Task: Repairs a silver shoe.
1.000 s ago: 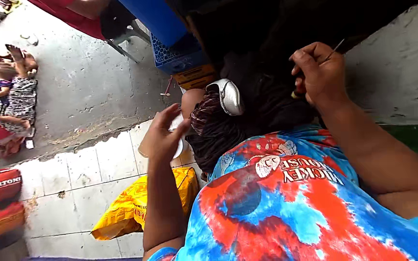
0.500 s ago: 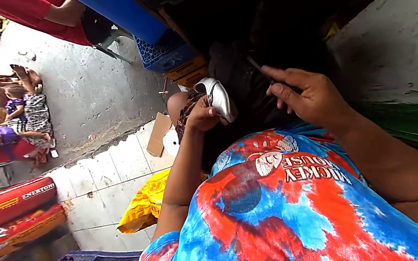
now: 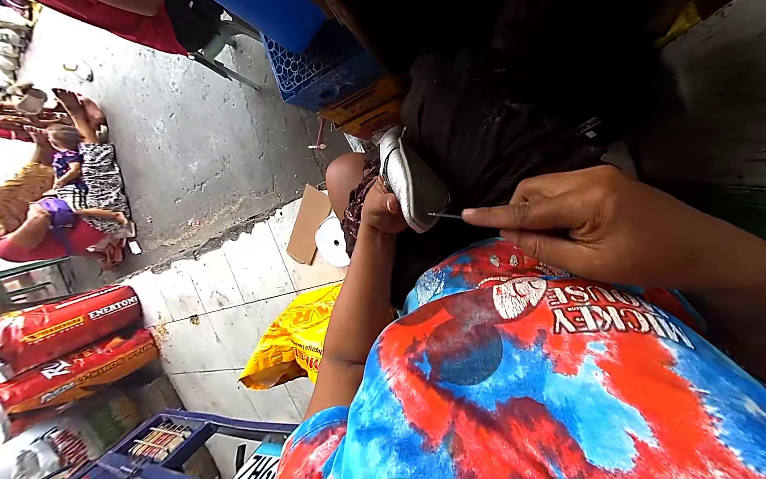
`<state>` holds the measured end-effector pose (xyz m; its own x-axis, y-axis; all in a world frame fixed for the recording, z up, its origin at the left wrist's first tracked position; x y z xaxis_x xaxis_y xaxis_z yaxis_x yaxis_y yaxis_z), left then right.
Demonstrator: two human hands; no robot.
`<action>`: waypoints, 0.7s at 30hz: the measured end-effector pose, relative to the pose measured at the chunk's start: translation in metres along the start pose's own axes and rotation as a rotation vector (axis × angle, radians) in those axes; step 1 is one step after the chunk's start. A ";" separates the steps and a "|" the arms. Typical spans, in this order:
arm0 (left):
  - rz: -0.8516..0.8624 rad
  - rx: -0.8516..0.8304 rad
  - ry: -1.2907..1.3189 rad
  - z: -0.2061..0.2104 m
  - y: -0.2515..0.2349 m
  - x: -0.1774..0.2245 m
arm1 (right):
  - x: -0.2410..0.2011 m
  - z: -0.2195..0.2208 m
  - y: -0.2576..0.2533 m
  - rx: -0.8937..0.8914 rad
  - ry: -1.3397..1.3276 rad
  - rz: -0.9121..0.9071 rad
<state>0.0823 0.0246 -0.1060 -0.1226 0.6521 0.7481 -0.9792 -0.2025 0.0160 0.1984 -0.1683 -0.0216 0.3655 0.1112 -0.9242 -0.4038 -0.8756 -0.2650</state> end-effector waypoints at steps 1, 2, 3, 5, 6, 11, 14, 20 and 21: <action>0.002 0.000 0.007 0.001 -0.001 0.000 | 0.000 0.001 -0.001 -0.002 0.006 -0.001; 0.000 0.000 0.016 0.002 -0.002 0.000 | 0.000 0.003 -0.001 -0.004 0.008 -0.001; -0.002 0.000 0.021 0.003 -0.002 0.000 | -0.001 0.003 -0.002 -0.009 0.013 0.002; -0.011 -0.001 0.025 0.004 -0.004 -0.002 | -0.001 0.004 -0.003 -0.017 0.025 0.006; -0.012 -0.002 0.022 0.004 -0.004 -0.003 | -0.001 0.004 -0.003 -0.017 0.030 0.007; 0.000 -0.021 0.030 0.007 -0.006 -0.002 | 0.000 0.004 -0.005 -0.014 0.024 0.025; 0.009 -0.019 0.015 0.012 -0.008 0.000 | -0.001 0.003 -0.005 -0.021 0.026 0.030; -0.073 -0.037 0.012 0.010 -0.017 -0.007 | -0.009 -0.008 -0.003 -0.048 0.250 0.079; -0.097 -0.030 -0.019 0.011 -0.019 -0.008 | -0.010 -0.011 -0.001 -0.058 0.315 0.097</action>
<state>0.1032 0.0149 -0.1054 -0.0247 0.6538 0.7563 -0.9908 -0.1169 0.0688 0.2042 -0.1735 -0.0087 0.5731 -0.1167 -0.8111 -0.4045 -0.9011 -0.1561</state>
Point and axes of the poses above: each hand's wrist, its own y-axis away from the middle knuckle, its own z-axis out of the palm, x = y × z, the point moved 6 cm from there along -y, towards the middle knuckle, and after that the axes turned 10 degrees about x, right-handed, at the moved point
